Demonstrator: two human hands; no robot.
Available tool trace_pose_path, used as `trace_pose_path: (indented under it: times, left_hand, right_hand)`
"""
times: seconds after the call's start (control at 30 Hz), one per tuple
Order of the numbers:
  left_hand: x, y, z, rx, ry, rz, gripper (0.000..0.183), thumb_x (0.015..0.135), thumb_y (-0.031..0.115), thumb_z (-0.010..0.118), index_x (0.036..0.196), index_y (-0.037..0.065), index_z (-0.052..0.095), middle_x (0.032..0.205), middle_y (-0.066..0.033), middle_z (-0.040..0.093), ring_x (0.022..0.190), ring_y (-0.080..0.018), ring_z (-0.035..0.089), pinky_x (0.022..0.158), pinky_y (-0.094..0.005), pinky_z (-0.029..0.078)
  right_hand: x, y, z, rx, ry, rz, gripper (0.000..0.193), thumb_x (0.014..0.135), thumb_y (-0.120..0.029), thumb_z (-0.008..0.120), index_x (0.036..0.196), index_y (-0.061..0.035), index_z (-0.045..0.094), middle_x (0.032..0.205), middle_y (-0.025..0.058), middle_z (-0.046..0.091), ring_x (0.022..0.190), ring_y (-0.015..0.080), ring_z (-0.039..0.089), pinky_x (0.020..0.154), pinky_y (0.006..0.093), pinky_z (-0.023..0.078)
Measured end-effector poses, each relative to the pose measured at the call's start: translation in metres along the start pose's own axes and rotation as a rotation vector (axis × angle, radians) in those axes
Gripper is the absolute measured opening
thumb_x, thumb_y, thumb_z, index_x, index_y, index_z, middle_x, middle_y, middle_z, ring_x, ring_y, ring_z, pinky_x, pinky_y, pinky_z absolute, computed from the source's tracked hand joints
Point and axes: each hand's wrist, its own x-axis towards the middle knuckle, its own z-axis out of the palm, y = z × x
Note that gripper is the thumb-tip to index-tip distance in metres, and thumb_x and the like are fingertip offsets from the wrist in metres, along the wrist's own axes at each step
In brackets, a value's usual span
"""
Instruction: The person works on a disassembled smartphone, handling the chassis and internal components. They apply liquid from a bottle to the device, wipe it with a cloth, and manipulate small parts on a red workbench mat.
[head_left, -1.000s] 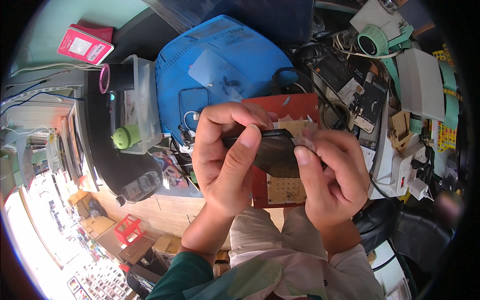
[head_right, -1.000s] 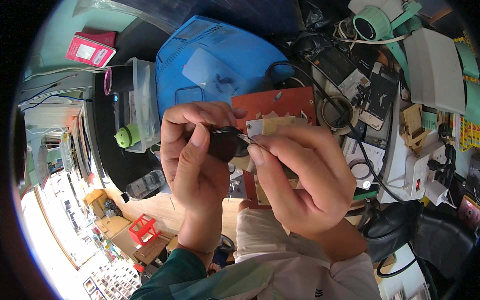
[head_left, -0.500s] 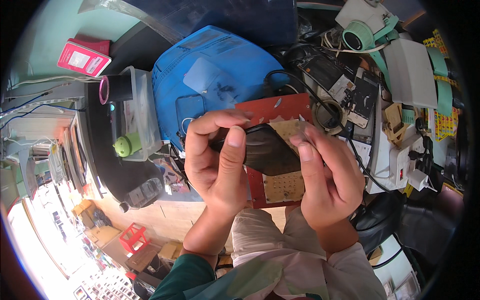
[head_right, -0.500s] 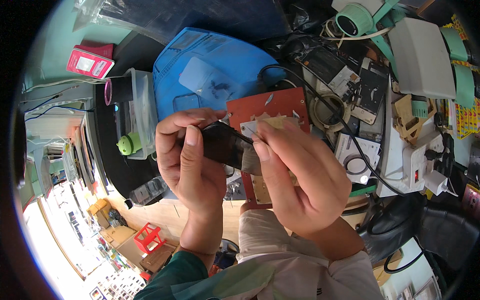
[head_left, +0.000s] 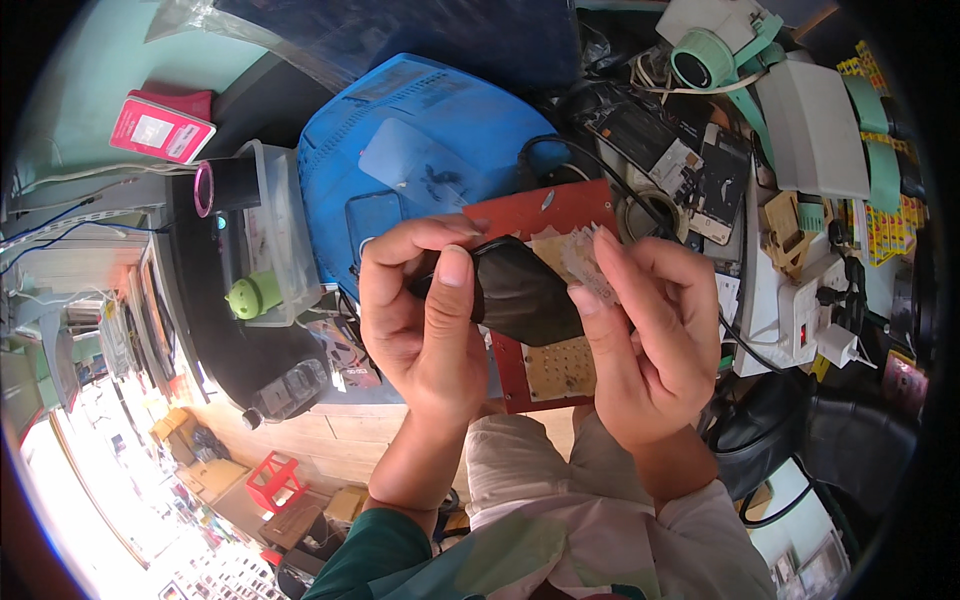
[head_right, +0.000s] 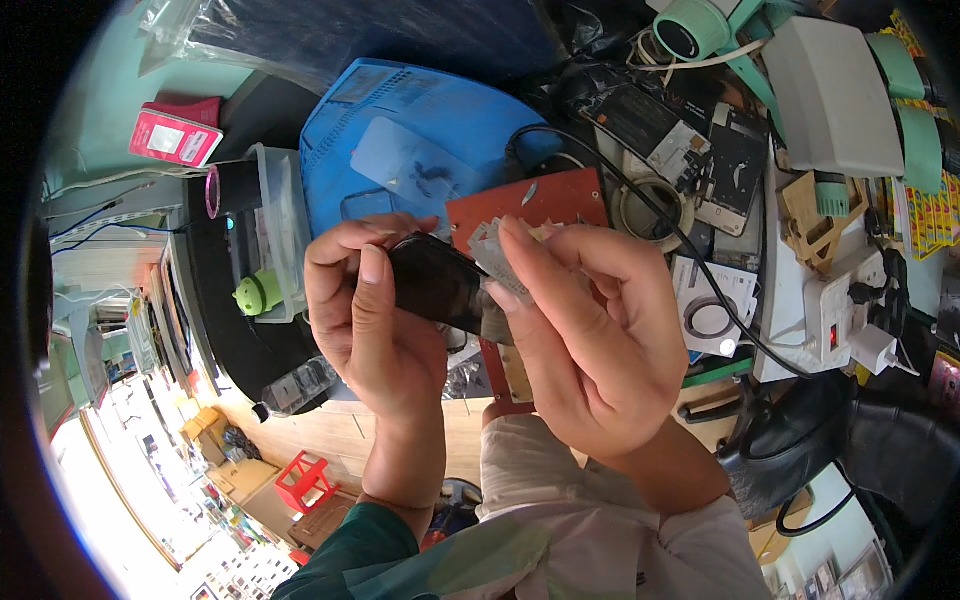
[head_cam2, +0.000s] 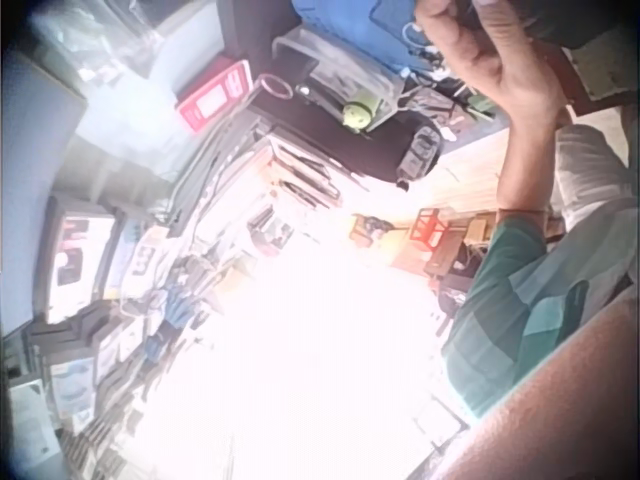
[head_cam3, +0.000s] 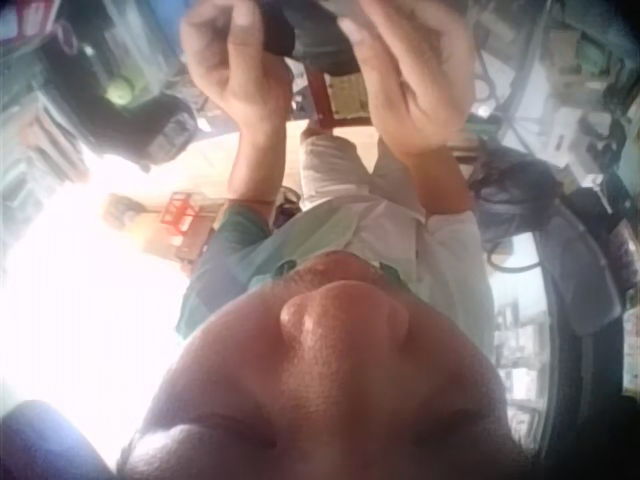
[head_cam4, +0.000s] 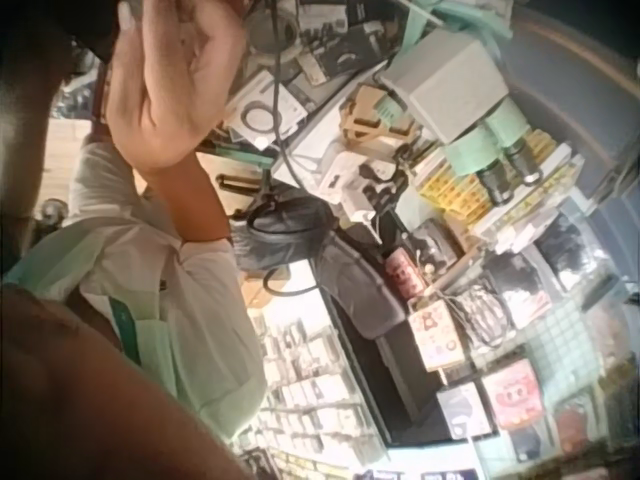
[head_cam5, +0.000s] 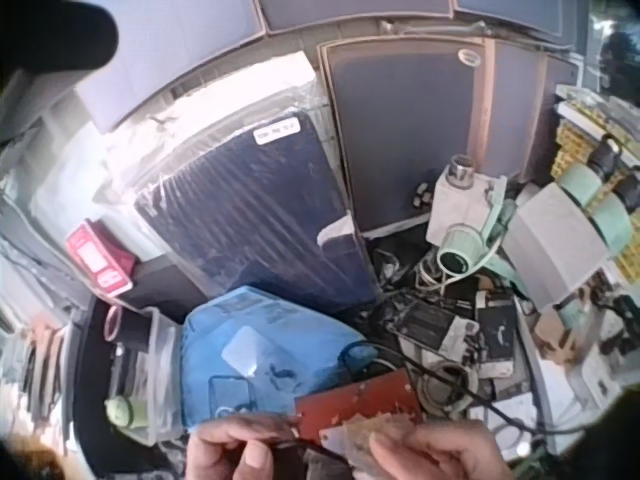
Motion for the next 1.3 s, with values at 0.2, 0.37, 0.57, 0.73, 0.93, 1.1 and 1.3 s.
trace_pose_path:
  times: [0.2,0.37,0.57,0.73,0.93,1.1,1.3]
  left_hand:
    - [0.001,-0.001,0.002,0.0,0.005,0.016,0.017,0.104,0.006,0.055,0.118,-0.004,0.059,0.107,-0.0168,0.068,0.104,-0.0249,0.066,0.103,-0.0471,0.053]
    - [0.001,0.0,0.004,0.01,0.024,0.001,0.017,0.105,0.006,0.055,0.117,-0.004,0.059,0.106,-0.0161,0.068,0.103,-0.0243,0.065,0.103,-0.0479,0.053]
    - [0.002,-0.003,0.003,-0.022,-0.006,0.015,0.016,0.104,0.007,0.056,0.114,-0.003,0.061,0.106,-0.0166,0.067,0.103,-0.0246,0.064,0.103,-0.0489,0.052]
    - [0.004,-0.005,-0.001,0.014,-0.07,0.073,0.014,0.101,0.008,0.061,0.111,-0.002,0.061,0.106,-0.0163,0.066,0.104,-0.0258,0.063,0.105,-0.0524,0.05]
    - [0.002,-0.002,0.003,0.041,-0.036,0.041,0.014,0.101,0.008,0.064,0.11,-0.002,0.06,0.105,-0.0146,0.065,0.103,-0.0253,0.061,0.106,-0.0537,0.049]
    - [0.003,-0.003,0.002,0.036,-0.023,0.03,0.015,0.101,0.008,0.065,0.111,-0.002,0.061,0.105,-0.0141,0.065,0.103,-0.0249,0.061,0.106,-0.0523,0.049]
    - [0.003,0.001,0.004,0.083,-0.018,-0.011,0.017,0.099,0.006,0.066,0.113,-0.003,0.062,0.106,-0.0134,0.064,0.103,-0.0235,0.061,0.108,-0.0516,0.049]
  right_hand:
    - [0.002,-0.003,-0.004,0.021,-0.044,0.027,0.044,0.087,0.016,0.074,0.13,0.0089,0.071,0.118,0.0171,0.058,0.092,0.0171,0.066,0.078,0.0253,0.055]
    - [0.004,-0.003,-0.004,0.021,-0.035,0.025,0.045,0.087,0.017,0.073,0.132,0.0087,0.07,0.117,0.0159,0.057,0.087,0.0139,0.063,0.074,0.0238,0.053]
    - [0.005,-0.001,-0.006,-0.024,-0.028,0.001,0.043,0.089,0.016,0.071,0.132,0.0085,0.07,0.117,0.0156,0.058,0.086,0.0145,0.064,0.074,0.0237,0.053]
    - [0.007,0.0,-0.016,-0.015,-0.069,-0.004,0.033,0.093,0.012,0.07,0.126,0.009,0.072,0.114,0.0179,0.066,0.092,0.0183,0.069,0.078,0.0272,0.057]
    - [0.006,0.004,-0.018,0.712,0.046,0.512,0.023,0.103,-0.001,0.063,0.124,0.009,0.064,0.106,0.0246,0.076,0.095,0.0299,0.078,0.087,0.0391,0.063]
    - [0.014,0.015,-0.024,0.949,0.065,0.627,0.019,0.105,-0.006,0.055,0.12,0.0046,0.058,0.106,0.0304,0.076,0.093,0.0388,0.079,0.086,0.0485,0.066]
    - [0.013,0.028,-0.03,1.025,0.057,0.699,0.011,0.102,-0.003,0.06,0.113,0.0006,0.061,0.109,0.0184,0.071,0.102,0.0302,0.074,0.085,0.0427,0.064]
